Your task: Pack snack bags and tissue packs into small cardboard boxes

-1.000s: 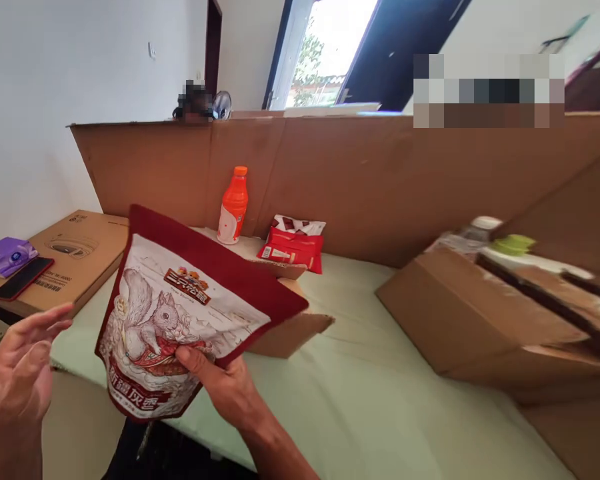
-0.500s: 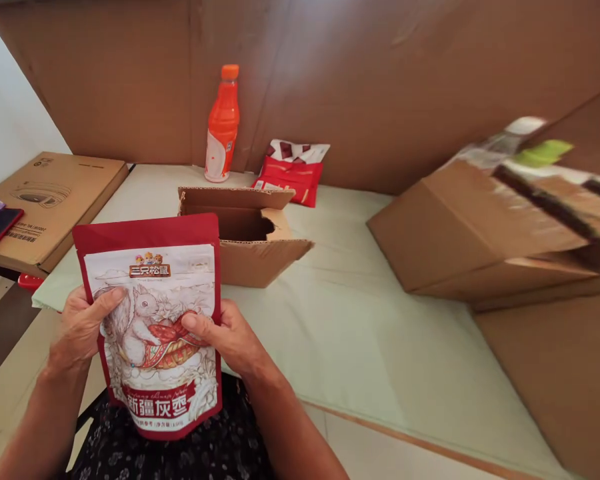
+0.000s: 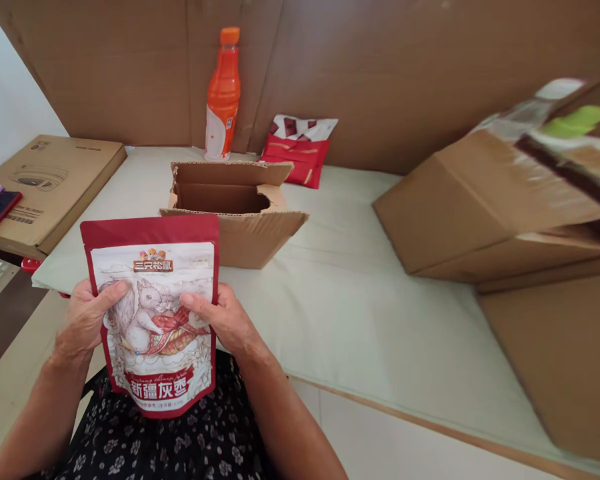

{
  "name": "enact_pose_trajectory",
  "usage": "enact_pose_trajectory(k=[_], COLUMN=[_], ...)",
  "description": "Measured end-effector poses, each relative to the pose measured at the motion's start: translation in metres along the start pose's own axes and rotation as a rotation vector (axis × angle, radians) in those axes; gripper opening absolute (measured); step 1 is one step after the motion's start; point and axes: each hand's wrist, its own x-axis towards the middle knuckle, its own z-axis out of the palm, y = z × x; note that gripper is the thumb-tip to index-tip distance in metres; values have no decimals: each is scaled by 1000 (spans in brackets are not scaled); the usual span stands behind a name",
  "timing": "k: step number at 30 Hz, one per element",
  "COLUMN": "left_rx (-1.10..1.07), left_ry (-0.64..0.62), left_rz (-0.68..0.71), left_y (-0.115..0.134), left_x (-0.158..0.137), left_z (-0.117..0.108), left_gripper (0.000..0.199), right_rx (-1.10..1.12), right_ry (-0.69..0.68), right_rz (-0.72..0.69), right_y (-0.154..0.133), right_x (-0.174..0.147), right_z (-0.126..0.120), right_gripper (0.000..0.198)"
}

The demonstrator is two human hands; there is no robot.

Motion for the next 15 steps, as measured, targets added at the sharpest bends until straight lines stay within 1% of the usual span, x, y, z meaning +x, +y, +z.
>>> enact_pose_trajectory(k=[3, 5, 11, 15], left_rx=[30, 33, 12, -3], left_ry=[-43, -48, -9, 7], left_rz=[11, 29, 80, 134], left_y=[-5, -8, -17, -21], left_x=[-8, -14, -31, -39], left_z=[0, 0, 4, 8], left_gripper=[35, 34, 35, 34], right_rx=[33, 53, 19, -46], right_ry=[9, -7, 4, -3], right_rz=[-35, -54, -54, -69], right_y=[2, 5, 16, 16], right_x=[-7, -13, -33, -44], right_z=[-1, -1, -6, -11], right_gripper=[45, 43, 42, 37])
